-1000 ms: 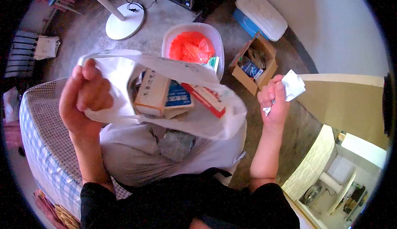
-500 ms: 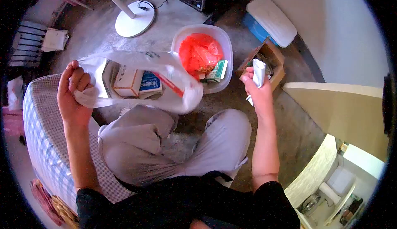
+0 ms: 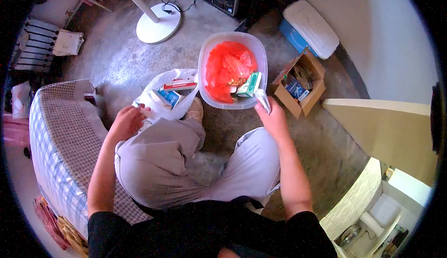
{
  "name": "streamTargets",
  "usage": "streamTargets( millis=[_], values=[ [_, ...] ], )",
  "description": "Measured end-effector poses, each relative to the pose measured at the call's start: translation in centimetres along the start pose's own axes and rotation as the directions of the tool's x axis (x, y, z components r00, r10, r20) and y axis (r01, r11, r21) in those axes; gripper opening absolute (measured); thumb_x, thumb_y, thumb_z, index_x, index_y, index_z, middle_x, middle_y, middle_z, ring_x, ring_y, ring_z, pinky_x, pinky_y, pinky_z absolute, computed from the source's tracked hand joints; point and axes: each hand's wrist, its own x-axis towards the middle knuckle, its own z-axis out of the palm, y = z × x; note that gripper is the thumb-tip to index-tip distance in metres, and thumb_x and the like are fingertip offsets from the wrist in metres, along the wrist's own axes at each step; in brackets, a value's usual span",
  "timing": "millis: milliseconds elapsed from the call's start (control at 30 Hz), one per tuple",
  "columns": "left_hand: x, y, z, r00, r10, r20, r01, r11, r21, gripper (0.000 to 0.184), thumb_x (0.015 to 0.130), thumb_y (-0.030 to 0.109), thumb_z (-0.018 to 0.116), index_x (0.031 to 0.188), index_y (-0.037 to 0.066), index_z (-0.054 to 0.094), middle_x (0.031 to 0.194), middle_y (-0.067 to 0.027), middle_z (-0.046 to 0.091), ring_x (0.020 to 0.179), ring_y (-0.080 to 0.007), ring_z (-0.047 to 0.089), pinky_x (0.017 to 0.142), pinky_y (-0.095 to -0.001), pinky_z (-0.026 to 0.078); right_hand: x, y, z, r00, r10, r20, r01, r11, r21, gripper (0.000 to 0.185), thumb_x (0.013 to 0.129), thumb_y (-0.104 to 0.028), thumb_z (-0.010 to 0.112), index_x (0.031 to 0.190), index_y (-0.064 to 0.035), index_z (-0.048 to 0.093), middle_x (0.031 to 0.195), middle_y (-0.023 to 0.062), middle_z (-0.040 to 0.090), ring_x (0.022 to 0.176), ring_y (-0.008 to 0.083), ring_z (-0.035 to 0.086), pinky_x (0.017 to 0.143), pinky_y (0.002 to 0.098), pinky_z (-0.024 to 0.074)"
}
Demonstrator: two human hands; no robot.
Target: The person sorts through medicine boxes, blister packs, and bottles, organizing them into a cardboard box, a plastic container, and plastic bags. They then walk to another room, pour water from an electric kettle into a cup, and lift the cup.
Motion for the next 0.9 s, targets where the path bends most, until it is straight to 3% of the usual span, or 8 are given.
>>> streamTargets(
  millis=[167,267,300,467,633,733,833,900],
  values=[
    [-6.6,2.4,1.2,0.976,0.205,0.077,-0.204,0.722,0.662,0.032,0.096,0.012,0.053,0.126,0.000,0.052,0.120,-0.0114,0.062,0.099,-0.0181,0.063,0.077,-0.0303,0.054,1.3,2.2,0.6,0.999,-0.040,-0.036,0.043,0.996,0.076,0.034,0.084,-0.022,0.068,0.111,-0.0026,0.063,0.100,0.0172,0.069,0.091,0.0297,0.067,0.082,0.0386,0.0509],
    [-9.8,5.5,2.8,0.931,0.274,0.240,-0.346,0.457,0.820,0.034,0.095,0.009,0.054,0.128,-0.001,0.051,0.119,-0.0116,0.062,0.101,-0.0167,0.062,0.080,-0.0293,0.053,1.6,2.1,1.0,0.996,-0.056,-0.068,0.061,0.995,0.077,0.034,0.082,-0.021,0.069,0.110,-0.0026,0.063,0.099,0.0168,0.068,0.091,0.0305,0.067,0.081,0.0394,0.0508],
    [-11.2,6.8,5.7,0.955,0.230,0.188,-0.277,0.458,0.845,0.031,0.097,0.011,0.055,0.125,0.000,0.054,0.120,-0.0092,0.062,0.107,-0.0192,0.061,0.093,-0.0306,0.048,1.6,1.5,0.9,0.995,-0.058,-0.087,0.061,0.997,0.038,0.034,0.082,-0.021,0.070,0.110,-0.0026,0.062,0.100,0.0169,0.068,0.092,0.0311,0.066,0.082,0.0399,0.0506],
    [-10.9,7.3,15.1,0.803,0.174,0.570,-0.583,0.431,0.689,0.033,0.096,0.012,0.055,0.127,0.000,0.054,0.120,-0.0103,0.062,0.110,-0.0200,0.060,0.096,-0.0326,0.047,5.2,-0.8,2.1,0.941,-0.318,-0.115,0.287,0.930,-0.228,0.046,0.078,-0.024,0.074,0.115,-0.0016,0.058,0.107,0.0177,0.064,0.102,0.0348,0.063,0.086,0.0427,0.0493],
    [-8.5,4.2,20.6,0.396,-0.014,0.918,-0.918,-0.047,0.395,0.029,0.092,0.014,0.054,0.118,0.001,0.058,0.115,-0.0185,0.062,0.104,-0.0310,0.063,0.087,-0.0397,0.051,13.0,-1.3,7.3,0.934,-0.352,0.068,0.331,0.774,-0.541,0.056,0.077,-0.027,0.076,0.121,-0.0026,0.054,0.114,0.0169,0.063,0.108,0.0356,0.060,0.090,0.0440,0.0485],
    [-10.0,5.4,20.6,0.555,-0.357,0.752,-0.824,-0.110,0.556,0.022,0.091,0.015,0.052,0.104,-0.001,0.060,0.105,-0.0187,0.064,0.099,-0.0341,0.064,0.083,-0.0433,0.052,15.9,-0.5,9.9,0.959,-0.063,0.277,0.256,0.617,-0.744,0.060,0.075,-0.028,0.078,0.123,-0.0042,0.052,0.112,0.0150,0.065,0.106,0.0360,0.061,0.089,0.0457,0.0490],
    [-9.0,3.6,18.2,0.664,-0.278,0.694,-0.743,-0.353,0.569,0.018,0.090,0.015,0.053,0.095,0.000,0.060,0.094,-0.0174,0.066,0.092,-0.0330,0.065,0.080,-0.0423,0.051,17.1,0.1,10.4,0.946,-0.091,0.311,0.284,0.697,-0.659,0.038,0.077,-0.022,0.072,0.110,-0.0074,0.059,0.099,0.0170,0.067,0.098,0.0373,0.064,0.083,0.0473,0.0503],
    [-8.5,4.5,17.9,0.529,-0.202,0.824,-0.839,-0.271,0.472,0.016,0.087,0.014,0.055,0.094,0.000,0.059,0.089,-0.0178,0.066,0.087,-0.0334,0.066,0.074,-0.0436,0.052,16.5,-1.5,8.6,0.943,-0.173,0.286,0.301,0.810,-0.503,0.025,0.079,-0.016,0.064,0.102,-0.0081,0.063,0.094,0.0197,0.067,0.095,0.0378,0.064,0.079,0.0467,0.0502]
  ],
)
